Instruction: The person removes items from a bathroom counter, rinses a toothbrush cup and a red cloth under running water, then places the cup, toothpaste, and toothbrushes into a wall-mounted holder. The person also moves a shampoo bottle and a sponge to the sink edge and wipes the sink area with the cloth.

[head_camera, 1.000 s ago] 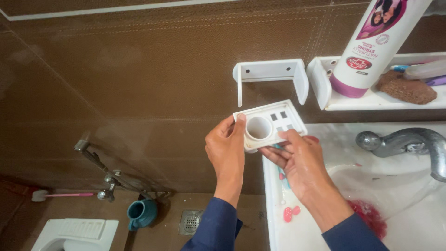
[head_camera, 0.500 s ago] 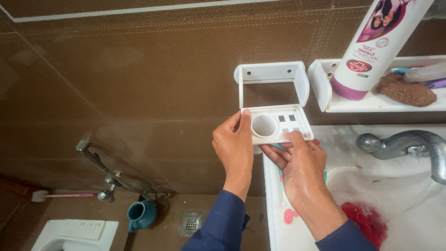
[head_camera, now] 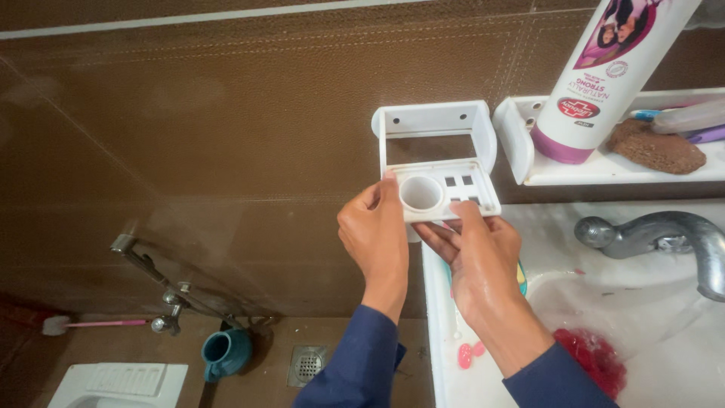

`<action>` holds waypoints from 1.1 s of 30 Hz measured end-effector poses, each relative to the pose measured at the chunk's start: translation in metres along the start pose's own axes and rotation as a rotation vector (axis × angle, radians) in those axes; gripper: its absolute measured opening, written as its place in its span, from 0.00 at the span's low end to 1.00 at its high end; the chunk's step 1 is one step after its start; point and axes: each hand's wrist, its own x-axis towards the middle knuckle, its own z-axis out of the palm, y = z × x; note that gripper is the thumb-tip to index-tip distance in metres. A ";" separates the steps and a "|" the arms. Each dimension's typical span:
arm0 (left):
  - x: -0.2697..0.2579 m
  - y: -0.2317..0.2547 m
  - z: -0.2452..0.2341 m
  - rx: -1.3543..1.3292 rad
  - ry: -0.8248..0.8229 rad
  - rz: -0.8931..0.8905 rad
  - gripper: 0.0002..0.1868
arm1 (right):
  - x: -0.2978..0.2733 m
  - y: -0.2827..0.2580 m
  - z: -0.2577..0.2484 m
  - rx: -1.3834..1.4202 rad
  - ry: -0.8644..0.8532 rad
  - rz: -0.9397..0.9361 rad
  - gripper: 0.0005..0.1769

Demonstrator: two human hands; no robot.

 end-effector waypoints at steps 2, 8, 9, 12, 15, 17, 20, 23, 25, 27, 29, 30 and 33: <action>-0.001 -0.005 -0.001 -0.077 0.019 0.107 0.19 | 0.009 0.003 0.001 0.013 0.042 0.027 0.16; -0.022 -0.017 0.006 -0.185 -0.075 -0.032 0.20 | 0.035 0.002 0.002 -0.027 -0.014 0.051 0.18; -0.021 -0.018 0.009 -0.171 -0.052 0.015 0.19 | 0.038 0.001 0.001 -0.043 -0.023 0.054 0.19; -0.017 -0.018 0.016 -0.130 -0.022 0.083 0.17 | 0.045 -0.007 -0.005 -0.169 -0.162 0.098 0.20; -0.010 -0.020 0.018 -0.108 -0.043 0.048 0.17 | 0.050 -0.011 -0.007 -0.300 -0.132 0.121 0.18; -0.006 -0.020 0.022 -0.114 -0.030 0.087 0.17 | 0.053 -0.011 -0.007 -0.289 -0.123 0.125 0.17; -0.005 -0.022 0.026 -0.111 -0.025 0.039 0.18 | 0.055 -0.008 -0.004 -0.269 -0.116 0.113 0.17; -0.007 -0.022 0.032 0.057 -0.054 -0.067 0.24 | 0.053 -0.006 -0.002 -0.230 -0.114 0.078 0.17; -0.015 -0.020 0.041 -0.057 -0.070 -0.115 0.25 | 0.049 -0.008 -0.002 -0.253 -0.059 0.095 0.17; -0.031 -0.016 0.055 -0.109 -0.115 -0.104 0.26 | 0.041 -0.015 -0.004 -0.338 0.042 0.160 0.18; -0.050 -0.009 0.070 -0.106 -0.190 -0.042 0.27 | 0.030 -0.029 -0.011 -0.324 0.067 0.129 0.16; -0.056 -0.008 0.071 -0.138 -0.240 -0.071 0.27 | 0.024 -0.037 -0.015 -0.320 0.081 0.113 0.15; -0.084 -0.002 0.075 -0.205 -0.389 -0.134 0.29 | -0.003 -0.052 -0.037 -0.427 0.120 -0.085 0.14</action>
